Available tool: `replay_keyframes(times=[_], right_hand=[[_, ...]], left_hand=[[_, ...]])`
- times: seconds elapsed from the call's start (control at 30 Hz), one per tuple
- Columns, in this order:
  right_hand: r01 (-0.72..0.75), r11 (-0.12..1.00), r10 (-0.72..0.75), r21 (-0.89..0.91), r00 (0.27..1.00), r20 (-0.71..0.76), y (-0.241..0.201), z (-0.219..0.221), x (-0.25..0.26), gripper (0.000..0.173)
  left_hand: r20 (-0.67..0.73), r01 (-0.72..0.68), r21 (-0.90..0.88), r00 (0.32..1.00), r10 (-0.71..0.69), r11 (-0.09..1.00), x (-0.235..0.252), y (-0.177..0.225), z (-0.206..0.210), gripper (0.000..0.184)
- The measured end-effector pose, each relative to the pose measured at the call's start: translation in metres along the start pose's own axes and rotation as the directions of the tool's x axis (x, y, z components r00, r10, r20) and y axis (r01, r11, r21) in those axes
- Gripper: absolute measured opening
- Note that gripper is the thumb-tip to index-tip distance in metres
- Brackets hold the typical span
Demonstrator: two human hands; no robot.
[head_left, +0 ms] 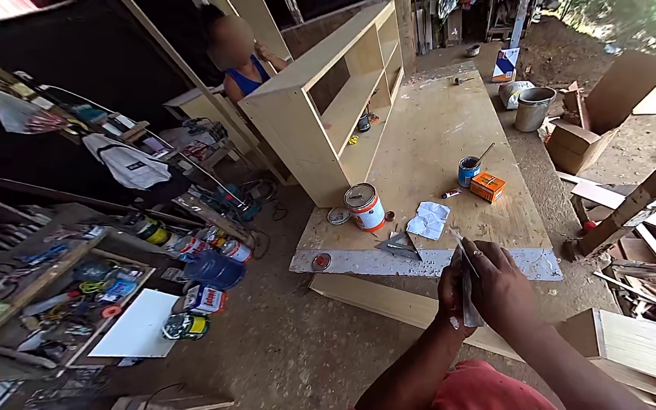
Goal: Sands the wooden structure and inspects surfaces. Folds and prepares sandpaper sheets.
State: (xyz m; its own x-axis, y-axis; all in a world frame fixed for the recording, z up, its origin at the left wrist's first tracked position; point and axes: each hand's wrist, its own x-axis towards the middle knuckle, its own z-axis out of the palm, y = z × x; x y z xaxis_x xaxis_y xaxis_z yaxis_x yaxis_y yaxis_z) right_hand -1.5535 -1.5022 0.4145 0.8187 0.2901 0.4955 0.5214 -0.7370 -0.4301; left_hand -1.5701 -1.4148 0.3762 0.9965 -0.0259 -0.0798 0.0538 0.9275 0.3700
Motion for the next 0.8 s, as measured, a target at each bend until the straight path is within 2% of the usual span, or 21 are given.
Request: replay_keyframes(times=[0.07, 0.13, 0.2, 0.27, 0.4, 0.53, 0.63, 0.67, 0.7, 0.73, 0.77, 0.8], right_hand=[[0.018, 1.000, -0.018, 0.007, 1.000, -0.017, 0.004, 0.005, -0.004, 0.050], [0.027, 1.000, -0.027, 0.005, 0.999, 0.022, 0.009, 0.010, -0.006, 0.053], [0.044, 0.999, -0.043, -0.018, 0.997, 0.065, 0.014, 0.014, -0.008, 0.052], [0.076, 0.996, -0.070, -0.050, 0.991, 0.118, 0.017, 0.017, -0.012, 0.052], [0.181, 0.983, -0.170, -0.036, 0.964, 0.202, 0.023, 0.014, -0.018, 0.054], [0.214, 0.976, -0.217, 0.038, 0.970, 0.110, 0.030, 0.015, -0.025, 0.053], [0.028, 0.987, -0.028, 0.159, 1.000, 0.000, 0.033, 0.005, -0.038, 0.053], [-0.068, 0.967, 0.078, 0.244, 0.996, -0.031, 0.034, 0.001, -0.044, 0.053], [-0.167, 0.923, 0.187, 0.346, 0.982, -0.027, 0.035, -0.001, -0.048, 0.054], [-0.286, 0.835, 0.296, 0.470, 0.954, 0.053, 0.036, -0.003, -0.051, 0.055], [-0.428, 0.679, 0.385, 0.597, 0.899, 0.207, 0.035, -0.006, -0.052, 0.054], [-0.565, 0.446, 0.430, 0.694, 0.816, 0.387, 0.036, -0.007, -0.051, 0.048]], left_hand=[[0.021, 0.079, -0.081, 0.997, -0.077, 0.994, -0.009, -0.003, -0.005, 0.041], [0.055, 0.102, -0.090, 0.994, -0.097, 0.991, -0.015, -0.004, -0.009, 0.041], [0.164, 0.113, -0.066, 0.981, -0.101, 0.991, -0.017, -0.001, -0.013, 0.061], [0.180, 0.104, -0.013, 0.978, -0.100, 0.994, -0.016, 0.004, -0.008, 0.078], [0.172, 0.082, 0.063, 0.981, -0.092, 0.995, -0.012, 0.010, -0.011, 0.057], [0.117, 0.099, 0.100, 0.987, -0.111, 0.990, -0.013, 0.016, -0.011, 0.049], [0.035, 0.009, 0.181, 0.999, -0.016, 0.983, -0.014, 0.020, -0.004, 0.035], [0.078, -0.027, 0.181, 0.997, 0.013, 0.983, -0.009, 0.019, -0.009, 0.047], [0.141, -0.056, 0.157, 0.989, 0.034, 0.986, -0.005, 0.019, -0.015, 0.068], [0.149, -0.080, 0.194, 0.988, 0.052, 0.978, -0.004, 0.019, -0.014, 0.078], [0.121, -0.095, 0.253, 0.990, 0.066, 0.963, -0.009, 0.019, -0.006, 0.077], [0.115, -0.094, 0.278, 0.991, 0.064, 0.956, -0.013, 0.016, -0.001, 0.076]])
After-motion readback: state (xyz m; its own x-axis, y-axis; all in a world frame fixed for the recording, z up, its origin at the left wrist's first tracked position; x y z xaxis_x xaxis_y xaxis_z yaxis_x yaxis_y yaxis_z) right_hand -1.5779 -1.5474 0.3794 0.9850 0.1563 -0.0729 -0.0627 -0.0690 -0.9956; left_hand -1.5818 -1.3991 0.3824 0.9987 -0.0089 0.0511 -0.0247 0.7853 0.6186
